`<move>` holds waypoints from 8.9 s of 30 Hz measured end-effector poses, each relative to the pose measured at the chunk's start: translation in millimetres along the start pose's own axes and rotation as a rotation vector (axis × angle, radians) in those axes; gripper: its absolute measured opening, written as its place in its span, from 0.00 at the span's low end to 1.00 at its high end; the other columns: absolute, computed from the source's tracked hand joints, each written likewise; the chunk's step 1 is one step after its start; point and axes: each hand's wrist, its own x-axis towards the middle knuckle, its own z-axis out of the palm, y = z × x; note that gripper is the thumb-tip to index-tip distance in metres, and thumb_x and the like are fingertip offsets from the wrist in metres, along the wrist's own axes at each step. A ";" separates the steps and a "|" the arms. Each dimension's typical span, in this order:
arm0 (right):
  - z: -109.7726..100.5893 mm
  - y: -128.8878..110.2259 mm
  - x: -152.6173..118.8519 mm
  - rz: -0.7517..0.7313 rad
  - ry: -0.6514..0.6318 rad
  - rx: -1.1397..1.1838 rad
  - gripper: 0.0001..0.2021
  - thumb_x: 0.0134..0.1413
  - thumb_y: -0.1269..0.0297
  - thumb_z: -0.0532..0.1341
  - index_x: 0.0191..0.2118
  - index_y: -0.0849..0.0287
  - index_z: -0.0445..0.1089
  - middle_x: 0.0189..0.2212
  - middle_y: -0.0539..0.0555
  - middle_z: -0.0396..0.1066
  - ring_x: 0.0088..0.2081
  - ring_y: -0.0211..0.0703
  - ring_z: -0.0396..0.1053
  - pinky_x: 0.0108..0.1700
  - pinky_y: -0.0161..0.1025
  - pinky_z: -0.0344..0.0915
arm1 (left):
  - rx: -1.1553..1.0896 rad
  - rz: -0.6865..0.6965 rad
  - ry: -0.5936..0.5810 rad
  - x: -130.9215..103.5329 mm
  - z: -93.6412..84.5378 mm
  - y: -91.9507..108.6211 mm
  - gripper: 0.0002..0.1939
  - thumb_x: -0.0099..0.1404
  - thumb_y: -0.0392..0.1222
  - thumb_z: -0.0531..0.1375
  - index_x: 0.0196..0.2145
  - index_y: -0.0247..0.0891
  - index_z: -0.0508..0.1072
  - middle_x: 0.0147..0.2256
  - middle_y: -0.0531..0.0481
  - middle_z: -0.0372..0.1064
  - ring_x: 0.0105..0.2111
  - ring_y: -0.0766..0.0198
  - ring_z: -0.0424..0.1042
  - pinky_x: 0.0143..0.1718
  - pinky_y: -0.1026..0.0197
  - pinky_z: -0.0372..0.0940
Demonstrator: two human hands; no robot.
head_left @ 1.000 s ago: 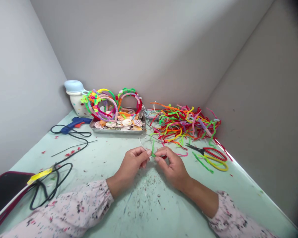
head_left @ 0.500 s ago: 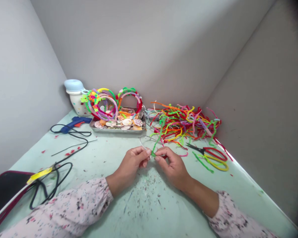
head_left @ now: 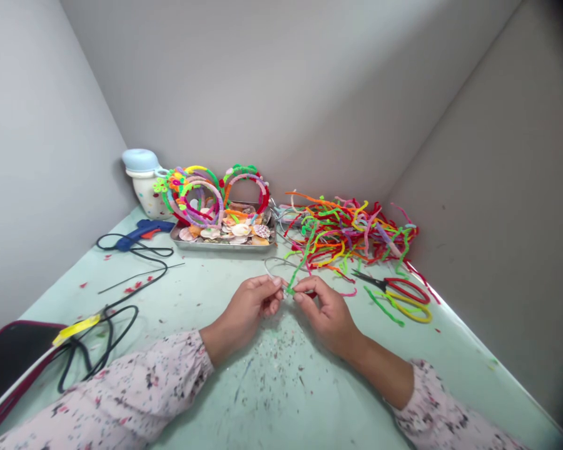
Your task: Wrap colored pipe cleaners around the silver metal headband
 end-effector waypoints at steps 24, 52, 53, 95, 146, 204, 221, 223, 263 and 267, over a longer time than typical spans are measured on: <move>-3.3 -2.1 1.3 0.034 -0.035 -0.068 0.06 0.59 0.67 0.54 0.40 0.57 0.66 0.35 0.52 0.69 0.39 0.42 0.66 0.44 0.40 0.61 | 0.156 -0.038 0.021 -0.8 0.4 -2.3 0.13 0.60 0.46 0.59 0.25 0.34 0.67 0.19 0.54 0.61 0.18 0.73 0.58 0.21 0.68 0.51; -3.9 -1.3 0.7 0.004 -0.024 -0.075 0.05 0.57 0.66 0.56 0.40 0.56 0.66 0.36 0.53 0.69 0.40 0.44 0.66 0.44 0.41 0.62 | 0.177 -0.023 0.029 -2.0 0.8 -1.9 0.14 0.58 0.47 0.60 0.23 0.33 0.68 0.18 0.55 0.61 0.17 0.72 0.58 0.20 0.68 0.51; -3.7 -1.4 0.5 0.008 -0.022 -0.076 0.05 0.57 0.67 0.56 0.40 0.56 0.66 0.36 0.53 0.69 0.40 0.44 0.66 0.44 0.41 0.62 | 0.175 -0.027 0.029 -1.7 0.8 -1.8 0.14 0.57 0.47 0.61 0.23 0.33 0.68 0.18 0.55 0.61 0.17 0.72 0.58 0.20 0.68 0.51; -2.9 -5.1 3.2 -0.078 0.056 -0.163 0.08 0.55 0.72 0.57 0.40 0.55 0.65 0.36 0.53 0.67 0.42 0.46 0.63 0.47 0.45 0.60 | 0.804 0.383 0.121 -7.4 1.6 -5.3 0.09 0.61 0.41 0.57 0.35 0.38 0.77 0.28 0.51 0.65 0.27 0.66 0.63 0.29 0.65 0.56; -3.5 -1.4 5.0 -0.094 0.201 -0.161 0.05 0.54 0.66 0.62 0.38 0.53 0.70 0.37 0.53 0.67 0.42 0.45 0.65 0.47 0.47 0.62 | 0.643 0.376 0.175 -5.6 1.1 -3.6 0.07 0.62 0.41 0.58 0.33 0.36 0.74 0.29 0.52 0.66 0.24 0.70 0.62 0.25 0.67 0.57; -4.5 1.1 2.9 -0.087 0.207 -0.076 0.06 0.55 0.66 0.61 0.39 0.51 0.72 0.34 0.52 0.69 0.39 0.45 0.67 0.43 0.45 0.65 | 0.741 0.627 0.078 -8.1 0.2 -3.7 0.10 0.66 0.35 0.52 0.38 0.39 0.74 0.30 0.51 0.65 0.24 0.71 0.63 0.26 0.68 0.60; -5.7 1.9 4.5 -0.144 0.147 -0.215 0.07 0.56 0.67 0.60 0.40 0.51 0.72 0.42 0.54 0.65 0.45 0.46 0.64 0.49 0.49 0.61 | 0.442 0.196 0.096 -8.4 2.0 -1.5 0.13 0.67 0.50 0.50 0.39 0.38 0.64 0.22 0.57 0.62 0.16 0.71 0.61 0.16 0.69 0.55; -5.7 2.4 3.9 -0.143 0.133 -0.253 0.07 0.56 0.67 0.61 0.40 0.51 0.72 0.43 0.54 0.64 0.46 0.47 0.64 0.50 0.49 0.61 | 0.488 0.152 0.088 -5.2 0.3 -1.4 0.15 0.66 0.52 0.51 0.33 0.37 0.65 0.18 0.58 0.60 0.15 0.72 0.59 0.16 0.70 0.54; -5.8 -1.4 8.6 0.387 -0.003 0.475 0.13 0.57 0.56 0.58 0.27 0.59 0.66 0.21 0.48 0.67 0.24 0.35 0.61 0.29 0.34 0.58 | 0.598 0.122 0.015 -1.8 1.8 -3.9 0.12 0.61 0.48 0.58 0.28 0.35 0.65 0.18 0.59 0.56 0.17 0.73 0.53 0.19 0.69 0.50; -4.9 1.8 8.6 0.402 -0.011 0.538 0.13 0.57 0.56 0.58 0.27 0.59 0.65 0.22 0.48 0.68 0.25 0.35 0.62 0.29 0.33 0.59 | 0.617 0.137 0.014 -2.4 1.7 -4.8 0.12 0.61 0.48 0.57 0.28 0.36 0.64 0.18 0.60 0.54 0.17 0.73 0.52 0.19 0.69 0.49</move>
